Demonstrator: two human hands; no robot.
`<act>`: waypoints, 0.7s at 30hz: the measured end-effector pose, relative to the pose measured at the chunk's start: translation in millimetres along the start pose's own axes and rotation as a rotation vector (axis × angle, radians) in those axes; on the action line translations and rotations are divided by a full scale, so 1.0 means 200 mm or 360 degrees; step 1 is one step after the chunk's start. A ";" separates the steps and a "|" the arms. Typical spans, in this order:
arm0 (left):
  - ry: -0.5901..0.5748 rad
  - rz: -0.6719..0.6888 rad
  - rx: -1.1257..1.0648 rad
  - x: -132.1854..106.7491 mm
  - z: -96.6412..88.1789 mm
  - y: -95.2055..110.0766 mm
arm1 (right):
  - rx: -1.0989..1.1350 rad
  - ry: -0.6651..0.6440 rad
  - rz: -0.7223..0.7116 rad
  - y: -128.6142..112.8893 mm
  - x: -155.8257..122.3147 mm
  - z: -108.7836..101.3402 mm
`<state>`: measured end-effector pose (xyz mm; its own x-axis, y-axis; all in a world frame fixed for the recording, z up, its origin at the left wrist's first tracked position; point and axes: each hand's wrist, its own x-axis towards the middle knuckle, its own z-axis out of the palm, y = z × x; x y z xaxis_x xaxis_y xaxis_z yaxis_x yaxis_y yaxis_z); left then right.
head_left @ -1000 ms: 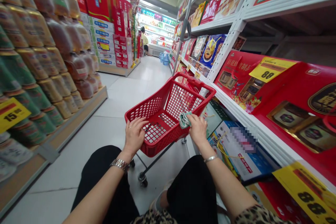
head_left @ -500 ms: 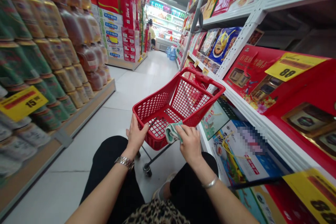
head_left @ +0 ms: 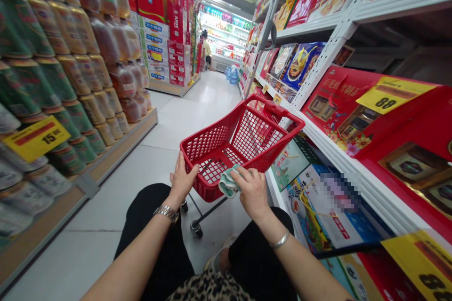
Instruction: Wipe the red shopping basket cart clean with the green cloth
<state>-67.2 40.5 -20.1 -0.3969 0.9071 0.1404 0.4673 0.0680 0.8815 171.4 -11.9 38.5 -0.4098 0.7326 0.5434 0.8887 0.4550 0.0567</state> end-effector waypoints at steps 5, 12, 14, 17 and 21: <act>-0.0044 0.0000 0.0027 0.01 0.00 -0.01 | -0.0100 -0.0076 0.0250 0.18 0.05 0.01; -0.0049 0.0025 0.0038 0.01 0.00 -0.01 | -0.0221 -0.0145 0.0561 0.39 0.13 0.00; -0.0035 0.0031 0.0034 0.01 0.02 -0.02 | -0.0244 -0.0164 0.0601 0.41 0.14 0.01; 0.0000 0.0061 0.0003 0.01 0.04 -0.05 | -0.0260 -0.0161 0.0603 0.40 0.13 0.03; 0.0010 0.0118 -0.0042 0.02 0.05 -0.09 | -0.0181 -0.0052 0.0557 0.33 0.08 0.05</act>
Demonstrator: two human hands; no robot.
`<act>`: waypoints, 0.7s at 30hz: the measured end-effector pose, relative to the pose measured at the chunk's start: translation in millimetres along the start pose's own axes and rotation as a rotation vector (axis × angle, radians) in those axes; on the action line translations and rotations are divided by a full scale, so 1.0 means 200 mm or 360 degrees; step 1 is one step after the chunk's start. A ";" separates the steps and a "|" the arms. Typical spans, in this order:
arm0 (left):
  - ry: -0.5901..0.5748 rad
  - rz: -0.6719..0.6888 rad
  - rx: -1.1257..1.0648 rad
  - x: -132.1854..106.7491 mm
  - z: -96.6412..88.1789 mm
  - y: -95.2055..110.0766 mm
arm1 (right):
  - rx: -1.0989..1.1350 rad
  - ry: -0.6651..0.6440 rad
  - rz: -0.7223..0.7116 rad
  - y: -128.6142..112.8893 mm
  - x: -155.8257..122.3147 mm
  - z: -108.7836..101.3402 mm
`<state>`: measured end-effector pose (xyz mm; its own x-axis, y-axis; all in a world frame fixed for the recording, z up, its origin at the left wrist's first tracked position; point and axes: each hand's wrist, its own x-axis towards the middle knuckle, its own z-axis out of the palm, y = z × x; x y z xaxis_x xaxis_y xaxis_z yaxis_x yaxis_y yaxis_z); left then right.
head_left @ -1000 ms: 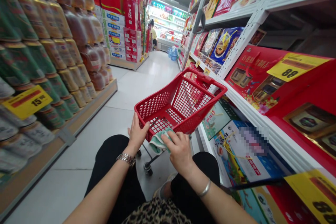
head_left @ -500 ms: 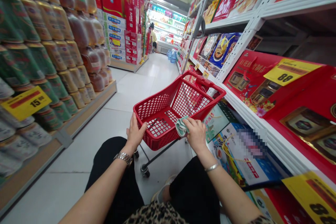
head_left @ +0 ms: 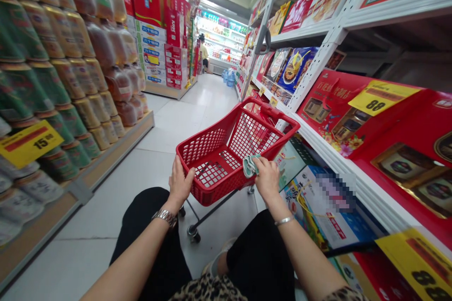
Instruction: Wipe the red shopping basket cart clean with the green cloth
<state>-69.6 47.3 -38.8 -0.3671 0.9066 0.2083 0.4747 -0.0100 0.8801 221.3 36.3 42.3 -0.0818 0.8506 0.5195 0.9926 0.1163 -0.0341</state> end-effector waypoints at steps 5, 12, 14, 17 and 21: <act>0.0001 0.0032 -0.0050 0.00 -0.02 0.00 | 0.0119 0.0006 -0.0098 -0.12 -0.16 0.02; 0.0024 0.0032 -0.0073 -0.01 -0.02 -0.01 | 0.0259 0.0278 -0.0552 -0.27 -0.32 0.04; 0.0036 0.0033 -0.0066 -0.01 -0.02 -0.01 | 0.0279 0.0357 -0.0657 -0.27 -0.32 0.03; 0.0042 0.0036 -0.0083 -0.01 -0.02 -0.01 | 0.0277 0.0404 -0.0706 -0.24 -0.29 0.00; 0.0033 0.0050 -0.0160 -0.01 -0.02 -0.04 | 0.0162 0.0511 -0.0545 -0.14 -0.16 -0.07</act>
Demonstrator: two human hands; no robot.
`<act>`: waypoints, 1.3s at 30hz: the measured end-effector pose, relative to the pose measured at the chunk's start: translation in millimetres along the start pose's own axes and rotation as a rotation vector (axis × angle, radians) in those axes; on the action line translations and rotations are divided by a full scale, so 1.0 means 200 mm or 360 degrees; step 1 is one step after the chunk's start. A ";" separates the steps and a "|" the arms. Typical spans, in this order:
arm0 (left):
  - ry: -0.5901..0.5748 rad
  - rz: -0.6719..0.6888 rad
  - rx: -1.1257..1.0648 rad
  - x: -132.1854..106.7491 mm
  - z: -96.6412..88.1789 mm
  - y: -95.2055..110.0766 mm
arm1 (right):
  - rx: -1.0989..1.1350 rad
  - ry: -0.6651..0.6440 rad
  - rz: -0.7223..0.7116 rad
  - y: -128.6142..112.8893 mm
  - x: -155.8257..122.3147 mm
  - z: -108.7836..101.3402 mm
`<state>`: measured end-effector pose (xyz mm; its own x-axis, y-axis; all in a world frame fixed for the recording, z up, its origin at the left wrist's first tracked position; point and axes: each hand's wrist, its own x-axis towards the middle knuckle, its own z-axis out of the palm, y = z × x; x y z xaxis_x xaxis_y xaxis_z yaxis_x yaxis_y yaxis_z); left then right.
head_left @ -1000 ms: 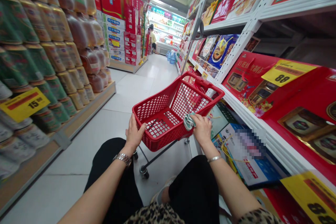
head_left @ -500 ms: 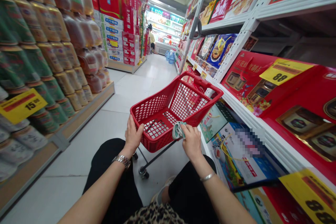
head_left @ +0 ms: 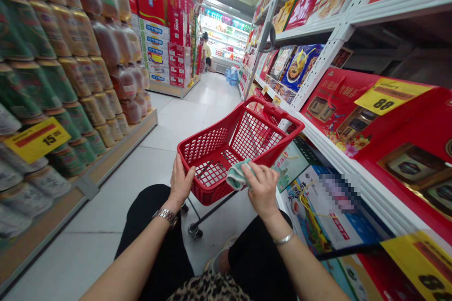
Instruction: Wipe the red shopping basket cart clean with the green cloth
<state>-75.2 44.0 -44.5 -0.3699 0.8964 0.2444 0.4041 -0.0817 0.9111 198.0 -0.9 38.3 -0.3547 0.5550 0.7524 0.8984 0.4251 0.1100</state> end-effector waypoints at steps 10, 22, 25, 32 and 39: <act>0.0048 0.0034 -0.0072 0.00 0.00 -0.05 | -0.0571 -0.0214 0.0910 0.66 0.37 -0.03; 0.0005 0.0027 -0.0080 -0.01 -0.01 -0.04 | -0.0520 -0.0750 0.1015 0.82 0.50 0.00; 0.0008 0.0011 -0.0064 -0.02 -0.01 -0.04 | -0.0495 -0.0762 0.1024 0.74 0.48 0.00; 0.0103 0.0079 -0.0076 -0.02 0.00 -0.07 | -0.0404 -0.0771 0.0945 0.55 0.39 0.04; 0.0085 0.0067 -0.0058 -0.02 -0.01 -0.08 | -0.0230 -0.0673 0.0869 0.37 0.27 0.09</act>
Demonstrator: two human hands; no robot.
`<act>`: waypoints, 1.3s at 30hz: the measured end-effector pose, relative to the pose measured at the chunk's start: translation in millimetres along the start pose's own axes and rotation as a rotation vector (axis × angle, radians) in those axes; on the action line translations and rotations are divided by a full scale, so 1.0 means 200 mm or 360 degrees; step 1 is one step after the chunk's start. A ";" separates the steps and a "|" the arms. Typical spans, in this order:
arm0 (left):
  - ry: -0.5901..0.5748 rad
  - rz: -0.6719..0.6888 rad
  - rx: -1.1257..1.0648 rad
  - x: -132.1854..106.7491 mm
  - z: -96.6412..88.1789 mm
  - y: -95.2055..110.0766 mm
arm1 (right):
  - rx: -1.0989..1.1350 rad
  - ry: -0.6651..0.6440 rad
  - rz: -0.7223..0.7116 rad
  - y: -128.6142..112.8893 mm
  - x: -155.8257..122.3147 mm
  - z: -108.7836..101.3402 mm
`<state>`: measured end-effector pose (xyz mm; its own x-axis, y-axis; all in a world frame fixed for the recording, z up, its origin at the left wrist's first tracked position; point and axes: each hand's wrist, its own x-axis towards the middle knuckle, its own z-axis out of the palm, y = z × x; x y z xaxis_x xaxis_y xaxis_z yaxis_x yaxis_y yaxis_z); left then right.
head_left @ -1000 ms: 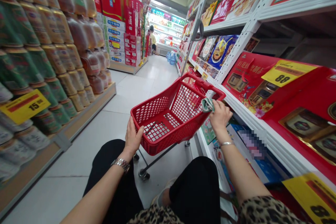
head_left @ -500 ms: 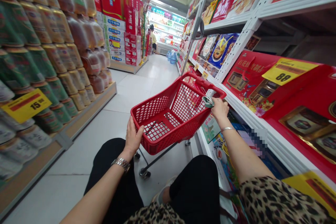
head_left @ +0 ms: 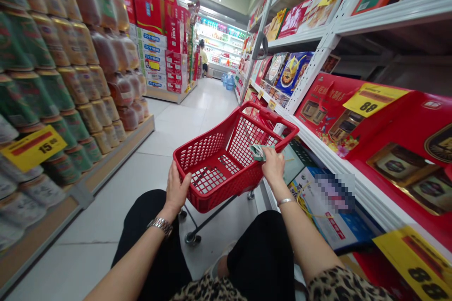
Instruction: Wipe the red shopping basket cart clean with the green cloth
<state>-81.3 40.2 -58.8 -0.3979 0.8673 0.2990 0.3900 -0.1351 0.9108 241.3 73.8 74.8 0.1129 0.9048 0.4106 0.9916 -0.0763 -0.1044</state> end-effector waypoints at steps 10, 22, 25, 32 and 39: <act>-0.0011 -0.0045 -0.0010 0.00 -0.01 0.00 | 0.0308 0.0111 -0.0075 -0.15 -0.22 0.07; -0.0027 -0.0053 0.0003 0.00 -0.07 0.03 | 0.0620 0.0243 -0.0250 -0.33 -0.46 0.13; 0.0001 -0.0046 -0.0019 0.00 -0.07 0.02 | 0.0679 0.0269 -0.0300 -0.37 -0.52 0.13; 0.0053 -0.0051 -0.0042 -0.01 -0.06 0.00 | 0.0757 0.0241 -0.0427 -0.46 -0.64 0.13; 0.0047 -0.0069 -0.0036 -0.01 -0.05 0.02 | 0.0846 0.0309 -0.0588 -0.54 -0.76 0.13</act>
<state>-87.0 32.1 -52.6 -0.4386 0.8580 0.2673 0.3532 -0.1089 0.9292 115.4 -44.7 -0.9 -0.1691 0.7363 0.6552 0.8070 0.4851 -0.3368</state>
